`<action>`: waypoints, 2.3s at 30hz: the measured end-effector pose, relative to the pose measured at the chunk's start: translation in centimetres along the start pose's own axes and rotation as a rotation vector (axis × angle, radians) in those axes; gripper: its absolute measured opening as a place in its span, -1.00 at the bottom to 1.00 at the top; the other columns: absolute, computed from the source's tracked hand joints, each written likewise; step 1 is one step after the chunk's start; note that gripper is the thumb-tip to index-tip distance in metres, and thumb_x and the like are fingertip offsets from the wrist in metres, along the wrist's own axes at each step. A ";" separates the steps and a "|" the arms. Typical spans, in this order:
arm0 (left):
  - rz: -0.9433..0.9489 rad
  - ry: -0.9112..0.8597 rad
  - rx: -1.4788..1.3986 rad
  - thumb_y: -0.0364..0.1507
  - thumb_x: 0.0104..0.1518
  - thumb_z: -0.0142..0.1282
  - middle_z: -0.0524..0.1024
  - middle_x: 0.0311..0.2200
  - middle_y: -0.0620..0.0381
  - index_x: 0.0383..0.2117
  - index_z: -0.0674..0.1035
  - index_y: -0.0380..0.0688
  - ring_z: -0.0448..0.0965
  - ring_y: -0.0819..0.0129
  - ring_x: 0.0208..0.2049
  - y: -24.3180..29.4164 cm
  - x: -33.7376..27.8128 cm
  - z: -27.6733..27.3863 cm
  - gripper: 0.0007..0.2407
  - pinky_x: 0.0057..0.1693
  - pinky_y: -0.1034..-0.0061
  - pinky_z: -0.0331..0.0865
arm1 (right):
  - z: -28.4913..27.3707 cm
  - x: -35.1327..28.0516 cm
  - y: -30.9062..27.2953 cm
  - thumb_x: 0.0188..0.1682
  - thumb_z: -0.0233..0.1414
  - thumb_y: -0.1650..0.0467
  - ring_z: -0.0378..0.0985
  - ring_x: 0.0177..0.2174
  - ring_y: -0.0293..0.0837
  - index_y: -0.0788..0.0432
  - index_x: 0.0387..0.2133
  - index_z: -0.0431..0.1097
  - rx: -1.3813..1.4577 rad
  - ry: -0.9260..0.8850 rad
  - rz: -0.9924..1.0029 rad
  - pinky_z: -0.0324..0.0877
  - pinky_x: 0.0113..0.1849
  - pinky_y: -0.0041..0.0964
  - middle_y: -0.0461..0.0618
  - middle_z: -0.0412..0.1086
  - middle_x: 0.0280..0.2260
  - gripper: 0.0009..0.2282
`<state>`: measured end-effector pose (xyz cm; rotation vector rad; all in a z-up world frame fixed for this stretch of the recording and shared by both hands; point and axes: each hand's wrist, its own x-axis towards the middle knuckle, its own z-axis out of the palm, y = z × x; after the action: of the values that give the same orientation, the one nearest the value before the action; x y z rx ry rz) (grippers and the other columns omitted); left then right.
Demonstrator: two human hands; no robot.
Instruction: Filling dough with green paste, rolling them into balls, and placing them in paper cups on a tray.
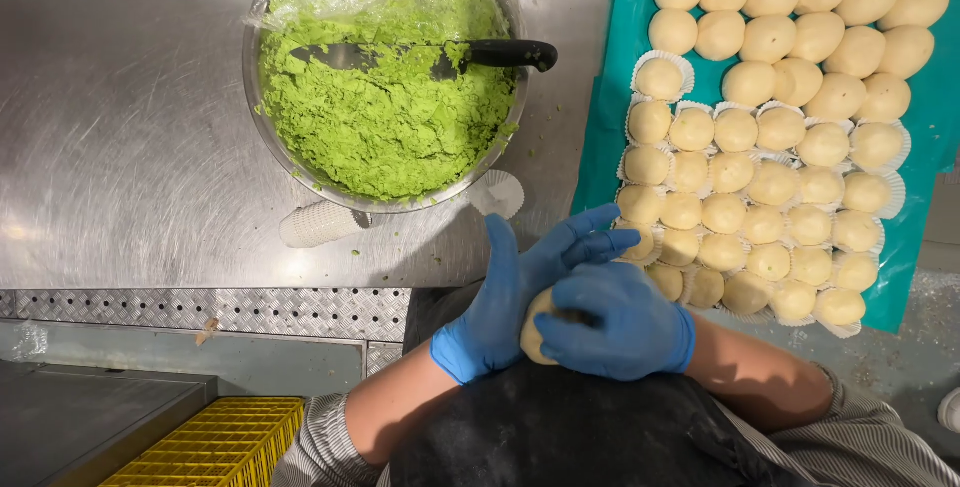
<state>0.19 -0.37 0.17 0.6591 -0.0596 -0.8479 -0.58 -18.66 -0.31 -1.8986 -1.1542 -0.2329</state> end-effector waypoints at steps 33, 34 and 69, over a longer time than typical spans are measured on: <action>-0.145 -0.045 -0.539 0.13 0.40 -0.52 0.30 0.31 -0.11 0.40 0.22 -0.34 0.33 0.17 0.31 -5.4 0.7 -3.0 -0.26 0.42 0.37 0.22 | 0.2 -2.4 1.6 -0.14 0.30 0.21 0.50 -0.48 0.01 0.10 -0.47 0.41 -0.098 0.000 0.042 0.36 -0.45 -0.15 -0.03 0.33 -0.48 -0.74; -0.135 -0.090 -0.557 0.15 0.40 -0.53 0.28 0.32 -0.12 0.42 0.20 -0.36 0.32 0.16 0.31 -5.6 0.8 -2.8 -0.23 0.41 0.37 0.22 | 0.4 -3.2 1.8 -0.15 0.28 0.23 0.46 -0.53 -0.02 0.07 -0.50 0.41 -0.104 0.042 0.102 0.35 -0.47 -0.15 -0.03 0.33 -0.49 -0.77; 0.028 0.316 1.083 -0.23 0.33 -0.08 0.42 0.24 -0.05 0.25 0.37 -0.25 0.37 0.18 0.30 -5.0 1.1 -14.5 -0.56 0.37 0.35 0.22 | 7.4 -8.8 12.1 0.00 0.16 0.33 0.45 -0.47 0.07 0.13 -0.48 0.47 -0.153 0.091 0.704 0.33 -0.44 -0.08 0.05 0.35 -0.47 -0.86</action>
<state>1.94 3.99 -14.49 1.7950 -0.2499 -0.6286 2.24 -20.78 -16.62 -2.2776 -0.3643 -0.0134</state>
